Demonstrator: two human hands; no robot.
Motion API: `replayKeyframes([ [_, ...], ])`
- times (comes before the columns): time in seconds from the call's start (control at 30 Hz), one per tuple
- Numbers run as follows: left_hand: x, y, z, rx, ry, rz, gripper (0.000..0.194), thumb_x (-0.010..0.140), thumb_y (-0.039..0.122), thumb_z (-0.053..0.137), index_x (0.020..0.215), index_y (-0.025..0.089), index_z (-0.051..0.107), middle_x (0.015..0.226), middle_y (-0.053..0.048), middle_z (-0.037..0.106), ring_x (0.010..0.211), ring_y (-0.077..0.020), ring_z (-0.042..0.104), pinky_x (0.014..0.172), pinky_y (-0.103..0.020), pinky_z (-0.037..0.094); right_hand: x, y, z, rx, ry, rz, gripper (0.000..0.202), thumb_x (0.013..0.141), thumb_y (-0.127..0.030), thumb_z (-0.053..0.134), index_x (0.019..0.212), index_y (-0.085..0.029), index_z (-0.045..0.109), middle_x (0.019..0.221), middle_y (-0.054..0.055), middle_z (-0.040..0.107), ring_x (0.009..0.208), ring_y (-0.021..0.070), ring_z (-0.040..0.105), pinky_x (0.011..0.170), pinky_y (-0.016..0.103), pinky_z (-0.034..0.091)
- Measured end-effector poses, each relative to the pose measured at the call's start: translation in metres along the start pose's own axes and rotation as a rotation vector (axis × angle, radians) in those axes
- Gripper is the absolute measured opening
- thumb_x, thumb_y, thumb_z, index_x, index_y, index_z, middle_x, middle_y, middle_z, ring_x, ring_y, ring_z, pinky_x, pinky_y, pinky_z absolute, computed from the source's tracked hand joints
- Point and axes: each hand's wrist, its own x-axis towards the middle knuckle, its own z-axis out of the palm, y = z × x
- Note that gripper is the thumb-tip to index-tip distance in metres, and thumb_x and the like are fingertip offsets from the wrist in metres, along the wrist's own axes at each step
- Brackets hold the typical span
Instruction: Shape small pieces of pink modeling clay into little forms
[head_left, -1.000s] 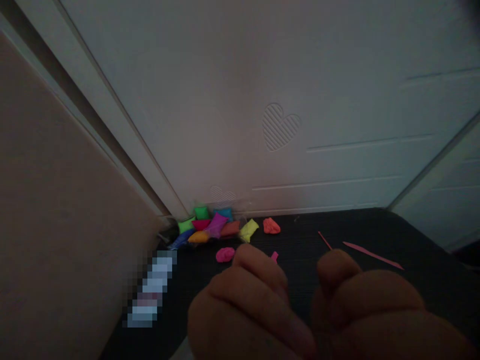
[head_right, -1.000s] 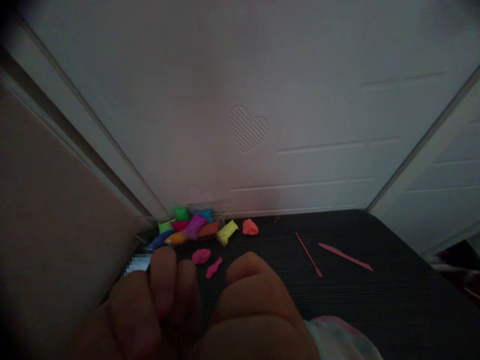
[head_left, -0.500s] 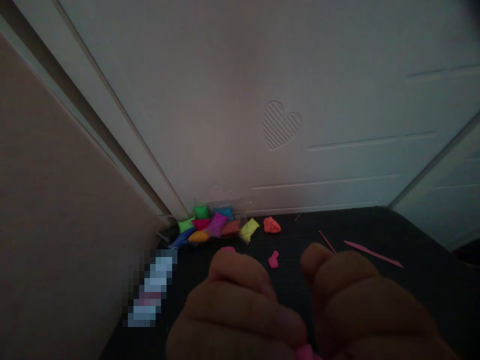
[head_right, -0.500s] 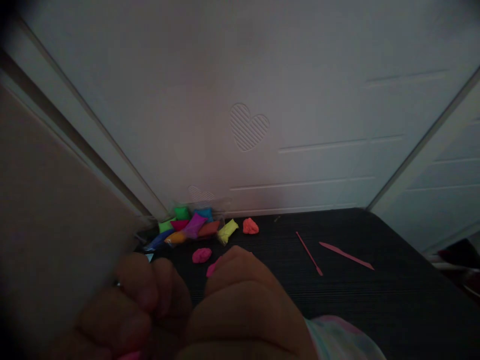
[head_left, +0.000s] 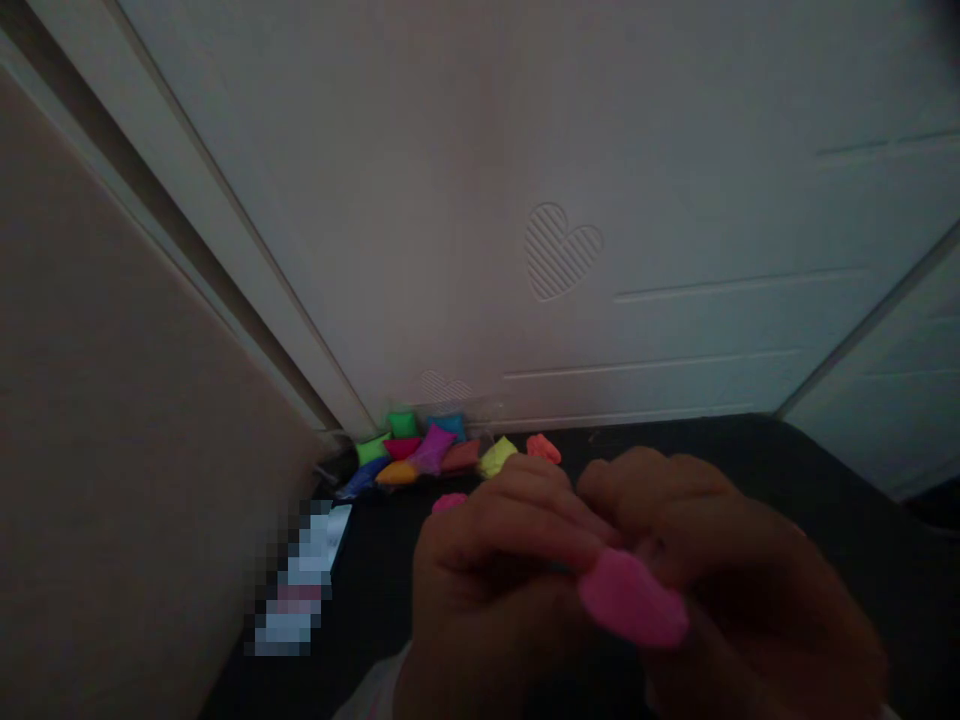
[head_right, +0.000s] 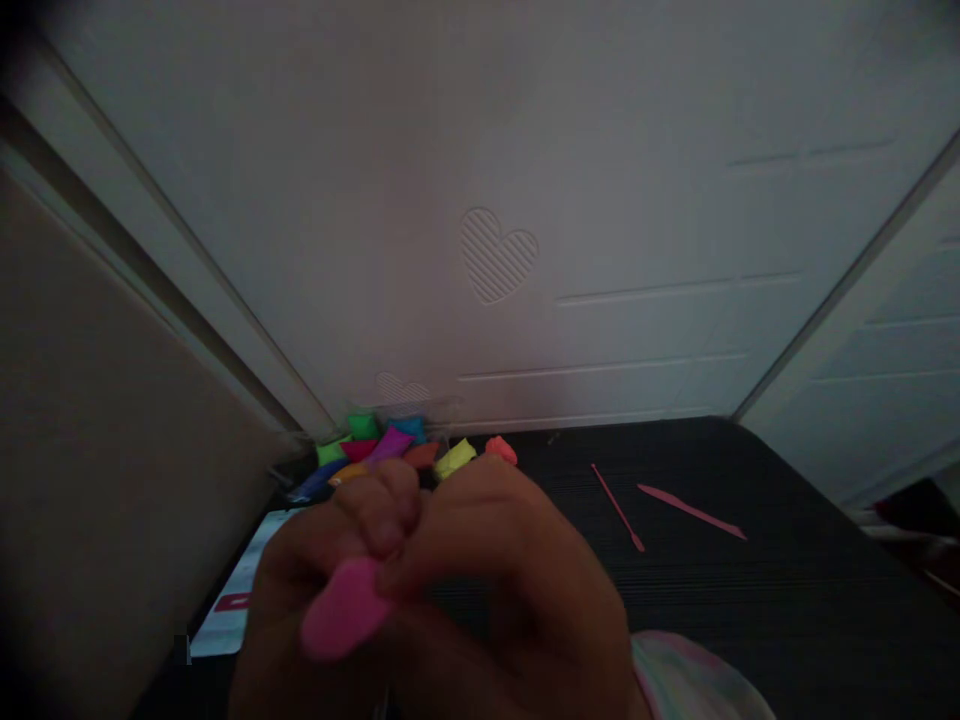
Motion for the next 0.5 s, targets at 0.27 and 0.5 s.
replayKeyframes([
  [0.27,0.003,-0.006,0.000,-0.036,0.119,-0.206,0.013,0.073,0.032,0.069,0.085,0.028,0.075,0.090,0.002,0.069,0.091,-0.0159,0.057,0.080,-0.024,0.045,0.015,0.014,0.003,0.399,0.080,0.257,0.009,0.086,-0.020,0.054,0.086,-0.026,0.060,0.073,-0.003,0.064,0.065,0.0114,0.062,0.057,0.020,0.053],
  [0.5,0.017,-0.013,-0.011,-0.024,0.222,-0.339,0.024,0.070,0.042,0.068,0.074,0.019,0.073,0.064,0.000,0.062,0.063,-0.0129,0.053,0.059,-0.024,0.043,0.023,0.022,-0.004,-0.083,-0.045,0.100,0.006,0.081,-0.017,0.058,0.080,-0.023,0.060,0.072,-0.001,0.063,0.068,0.0137,0.059,0.061,0.026,0.048],
])
